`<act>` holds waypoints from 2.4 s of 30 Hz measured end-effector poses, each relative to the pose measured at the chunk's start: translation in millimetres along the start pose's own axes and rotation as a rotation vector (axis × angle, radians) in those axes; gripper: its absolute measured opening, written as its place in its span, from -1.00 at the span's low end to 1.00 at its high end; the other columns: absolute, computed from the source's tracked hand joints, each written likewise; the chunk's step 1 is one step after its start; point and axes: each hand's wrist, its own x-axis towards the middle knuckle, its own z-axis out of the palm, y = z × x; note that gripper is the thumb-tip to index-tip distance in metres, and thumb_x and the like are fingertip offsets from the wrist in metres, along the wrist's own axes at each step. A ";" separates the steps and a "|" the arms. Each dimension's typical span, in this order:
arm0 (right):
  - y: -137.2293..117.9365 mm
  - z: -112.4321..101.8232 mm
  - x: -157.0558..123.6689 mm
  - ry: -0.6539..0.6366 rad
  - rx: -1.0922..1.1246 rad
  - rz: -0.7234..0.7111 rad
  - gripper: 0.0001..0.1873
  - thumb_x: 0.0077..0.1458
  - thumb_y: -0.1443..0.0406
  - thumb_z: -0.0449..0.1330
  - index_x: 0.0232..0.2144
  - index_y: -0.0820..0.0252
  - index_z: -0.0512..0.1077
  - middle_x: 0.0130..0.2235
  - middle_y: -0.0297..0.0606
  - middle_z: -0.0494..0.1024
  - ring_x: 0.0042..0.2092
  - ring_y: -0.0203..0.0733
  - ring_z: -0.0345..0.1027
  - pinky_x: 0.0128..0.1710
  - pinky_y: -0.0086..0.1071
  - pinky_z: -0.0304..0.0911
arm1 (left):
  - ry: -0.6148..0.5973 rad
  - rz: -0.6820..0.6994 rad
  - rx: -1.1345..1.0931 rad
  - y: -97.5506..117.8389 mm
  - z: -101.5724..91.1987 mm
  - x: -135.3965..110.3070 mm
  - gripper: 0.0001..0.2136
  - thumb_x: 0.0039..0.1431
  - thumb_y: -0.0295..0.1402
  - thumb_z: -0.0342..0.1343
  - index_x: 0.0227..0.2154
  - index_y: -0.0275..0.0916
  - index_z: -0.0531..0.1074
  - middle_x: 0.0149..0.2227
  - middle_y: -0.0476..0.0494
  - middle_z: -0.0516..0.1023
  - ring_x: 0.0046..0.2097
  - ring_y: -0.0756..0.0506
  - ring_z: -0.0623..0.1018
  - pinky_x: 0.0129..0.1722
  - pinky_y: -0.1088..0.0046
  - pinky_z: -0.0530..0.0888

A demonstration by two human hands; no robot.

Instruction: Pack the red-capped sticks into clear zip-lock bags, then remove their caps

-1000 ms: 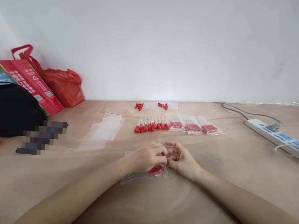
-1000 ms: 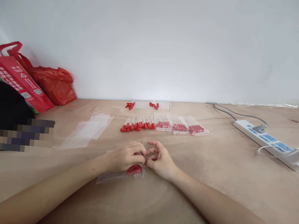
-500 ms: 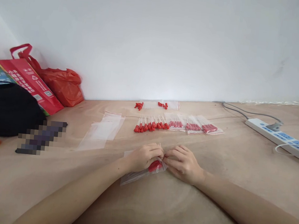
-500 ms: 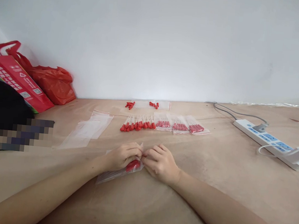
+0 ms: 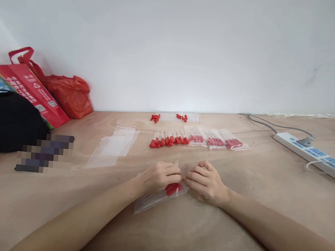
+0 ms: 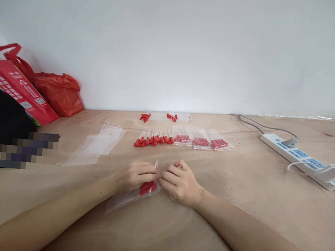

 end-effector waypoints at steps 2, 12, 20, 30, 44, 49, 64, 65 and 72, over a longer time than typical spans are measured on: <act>0.6 -0.1 -0.6 -0.040 -0.020 -0.036 -0.76 0.10 0.46 -0.07 -0.49 0.21 0.33 -0.50 -0.39 0.43 -0.42 -0.39 0.16 -0.33 -0.36 -0.01 | -0.030 0.075 0.069 0.5 -0.5 0.6 -0.80 0.20 -0.53 -0.18 -0.46 -0.29 0.32 -0.36 -0.06 0.48 -0.38 0.03 0.40 -0.37 0.51 0.29; 5.8 -5.3 2.0 -0.317 0.043 -0.155 -0.69 0.14 0.44 -0.16 -0.51 0.15 0.29 -0.44 -0.37 0.41 -0.34 -0.35 0.17 -0.24 -0.35 0.02 | -0.239 0.082 0.003 -4.8 -19.0 6.3 -0.74 0.23 -0.49 -0.24 -0.45 -0.24 0.33 -0.34 -0.07 0.49 -0.27 0.01 0.44 -0.27 0.49 0.35; 9.6 -14.2 0.7 -0.427 0.455 0.128 -0.86 0.01 0.31 0.01 -0.41 0.17 0.37 -0.32 -0.28 0.49 -0.21 -0.24 0.22 -0.23 -0.31 0.05 | -0.322 -0.655 -0.217 42.8 -23.6 -22.3 -0.48 0.15 -0.15 -0.08 0.12 -0.25 0.00 0.15 -0.32 0.14 0.16 -0.24 0.16 0.06 0.11 0.25; 4.9 -3.7 -0.2 -0.381 0.428 0.394 -0.82 0.08 0.28 0.07 -0.35 0.07 0.48 -0.20 -0.30 0.52 -0.20 -0.25 0.26 -0.21 -0.28 0.04 | -0.309 -0.670 -0.417 27.5 -16.9 -20.0 -0.42 0.10 -0.22 0.00 0.14 -0.20 -0.08 0.14 -0.27 0.15 0.14 -0.18 0.21 0.05 0.15 0.26; 20.1 0.5 -6.9 -0.475 0.441 0.429 -0.47 -0.07 0.03 0.17 -0.04 0.02 0.31 -0.08 -0.18 0.43 -0.15 -0.17 0.23 -0.19 -0.27 0.07 | -0.193 -0.670 -0.318 18.2 -18.1 -24.4 -0.51 0.04 -0.18 0.06 0.03 -0.17 0.11 -0.04 -0.19 0.36 -0.04 -0.14 0.39 -0.07 0.25 0.35; 14.5 3.4 -0.9 -0.405 0.600 0.545 -0.60 -0.19 0.08 0.27 -0.26 0.13 0.42 -0.27 -0.25 0.48 -0.22 -0.20 0.26 -0.18 -0.26 0.10 | -0.172 -0.619 -0.329 17.8 -16.9 -22.2 -0.56 0.05 -0.19 0.06 -0.02 -0.18 0.15 -0.07 -0.17 0.39 -0.08 -0.11 0.42 -0.09 0.30 0.36; -7.6 0.5 18.9 -0.371 0.693 0.775 -0.73 -0.31 0.32 0.26 -0.47 0.18 0.28 -0.47 -0.40 0.42 -0.44 -0.35 0.25 -0.43 -0.47 0.17 | -0.164 -0.579 -0.377 16.9 -18.6 -18.7 -0.58 0.04 -0.23 0.07 -0.03 -0.18 0.15 -0.09 -0.16 0.40 -0.10 -0.09 0.43 -0.12 0.35 0.37; -8.2 0.2 19.4 -0.367 0.717 0.772 -0.72 -0.31 0.34 0.25 -0.46 0.18 0.26 -0.48 -0.41 0.40 -0.47 -0.37 0.24 -0.47 -0.49 0.16 | -0.164 -0.577 -0.385 16.6 -18.9 -18.4 -0.58 0.04 -0.23 0.07 -0.03 -0.18 0.15 -0.09 -0.16 0.40 -0.10 -0.10 0.43 -0.12 0.35 0.37; -8.0 -1.7 17.8 -0.474 0.873 0.797 -0.68 -0.28 0.35 0.23 -0.39 0.16 0.24 -0.54 -0.48 0.34 -0.56 -0.43 0.15 -0.60 -0.54 0.07 | -0.187 -0.577 -0.407 17.2 -20.0 -16.7 -0.57 0.03 -0.24 0.09 -0.03 -0.17 0.16 -0.07 -0.13 0.38 -0.09 -0.08 0.42 -0.11 0.37 0.36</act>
